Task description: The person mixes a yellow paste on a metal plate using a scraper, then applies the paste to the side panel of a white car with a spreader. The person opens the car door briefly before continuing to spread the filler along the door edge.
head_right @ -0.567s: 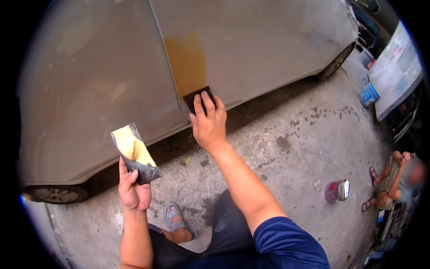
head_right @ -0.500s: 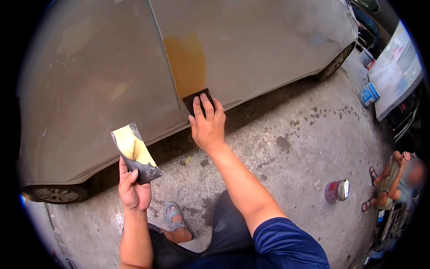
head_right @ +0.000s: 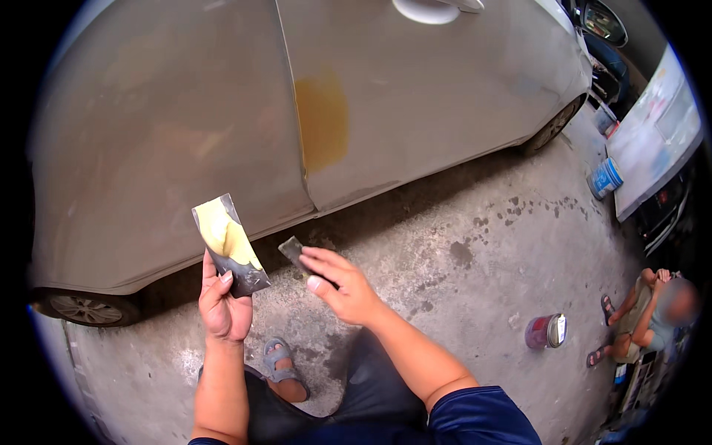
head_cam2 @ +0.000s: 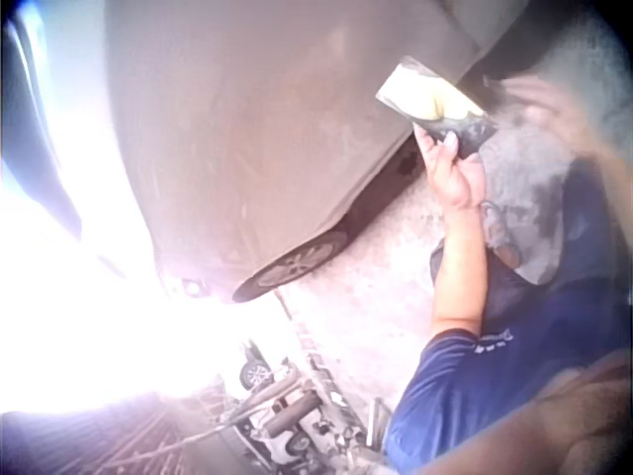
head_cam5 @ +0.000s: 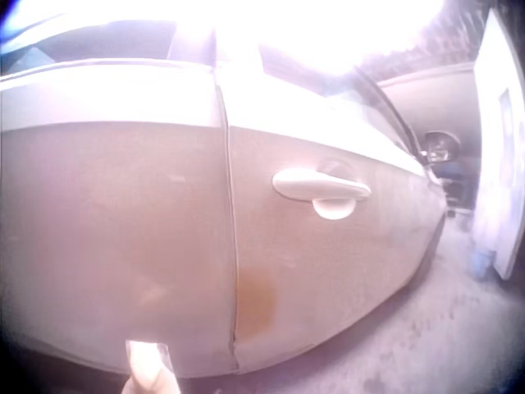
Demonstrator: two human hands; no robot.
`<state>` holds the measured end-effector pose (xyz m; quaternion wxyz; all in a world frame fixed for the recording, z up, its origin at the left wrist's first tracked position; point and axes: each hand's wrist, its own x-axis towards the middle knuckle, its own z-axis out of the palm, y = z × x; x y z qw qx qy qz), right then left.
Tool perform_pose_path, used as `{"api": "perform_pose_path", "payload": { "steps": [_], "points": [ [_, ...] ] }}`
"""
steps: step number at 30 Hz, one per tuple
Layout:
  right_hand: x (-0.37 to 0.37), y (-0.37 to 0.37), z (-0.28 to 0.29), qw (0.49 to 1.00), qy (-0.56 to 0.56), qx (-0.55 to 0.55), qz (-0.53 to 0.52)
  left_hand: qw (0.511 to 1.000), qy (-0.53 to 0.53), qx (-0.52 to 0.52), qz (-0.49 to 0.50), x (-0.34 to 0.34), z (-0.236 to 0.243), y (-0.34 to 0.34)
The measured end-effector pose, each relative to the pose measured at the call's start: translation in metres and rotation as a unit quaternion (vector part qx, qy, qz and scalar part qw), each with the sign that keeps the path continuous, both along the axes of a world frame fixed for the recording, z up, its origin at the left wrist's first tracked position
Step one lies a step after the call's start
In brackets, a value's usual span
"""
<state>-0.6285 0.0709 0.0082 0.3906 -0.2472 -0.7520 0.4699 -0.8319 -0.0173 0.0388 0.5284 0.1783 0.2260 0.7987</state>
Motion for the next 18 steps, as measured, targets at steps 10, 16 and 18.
{"api": "perform_pose_path", "payload": {
  "steps": [10,16,18],
  "points": [
    [-0.013,0.052,0.139,0.92,-0.01,0.304,-0.247,1.0,-0.023,-0.006,-0.008,-0.004,-0.005,0.0],
    [-0.034,0.062,0.173,0.838,-0.073,0.453,-0.296,0.999,-0.039,-0.01,-0.011,-0.008,-0.008,0.0],
    [-0.04,0.062,0.175,0.837,-0.089,0.446,-0.303,0.999,-0.04,-0.008,-0.015,-0.01,-0.009,0.0]
  ]
}}
